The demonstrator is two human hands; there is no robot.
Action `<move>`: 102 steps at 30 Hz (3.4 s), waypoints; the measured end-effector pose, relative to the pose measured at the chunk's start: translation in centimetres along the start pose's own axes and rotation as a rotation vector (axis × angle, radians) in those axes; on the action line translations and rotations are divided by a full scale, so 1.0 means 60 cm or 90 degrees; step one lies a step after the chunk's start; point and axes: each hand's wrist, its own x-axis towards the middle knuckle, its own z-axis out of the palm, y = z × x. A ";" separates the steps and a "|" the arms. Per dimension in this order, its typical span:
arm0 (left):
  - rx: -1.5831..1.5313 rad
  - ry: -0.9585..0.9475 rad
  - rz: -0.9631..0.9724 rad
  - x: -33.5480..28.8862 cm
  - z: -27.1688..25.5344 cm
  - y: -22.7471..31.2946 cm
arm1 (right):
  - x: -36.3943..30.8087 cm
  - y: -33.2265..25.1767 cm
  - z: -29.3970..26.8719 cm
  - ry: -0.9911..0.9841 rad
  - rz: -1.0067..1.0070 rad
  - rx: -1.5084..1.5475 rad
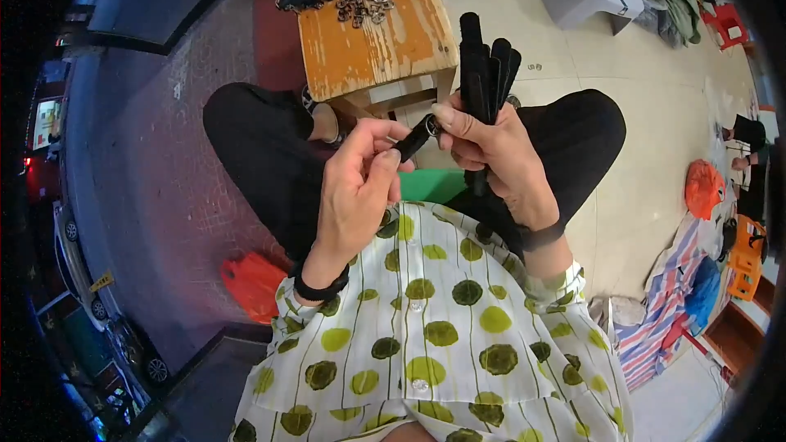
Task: The recorder is assembling small black straps, likely for footwear, by threading them through plastic buckles.
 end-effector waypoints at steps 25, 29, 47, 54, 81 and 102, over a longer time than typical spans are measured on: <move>0.336 0.215 0.340 0.002 0.024 -0.003 | -0.016 0.045 0.036 0.070 -0.239 -0.167; 0.334 0.247 0.349 0.006 0.031 -0.014 | -0.023 0.036 0.042 0.116 -0.262 -0.192; 0.367 0.146 0.379 -0.003 0.017 0.025 | -0.022 0.012 0.045 0.146 -0.253 -0.096; 0.309 0.203 0.319 -0.002 0.026 0.021 | -0.019 0.012 0.038 0.108 -0.119 0.008; 0.255 0.286 0.351 -0.015 0.028 -0.006 | -0.037 0.031 0.056 0.147 -0.159 0.054; 0.124 0.229 0.263 0.008 0.051 0.001 | -0.027 0.008 0.038 0.159 -0.119 0.076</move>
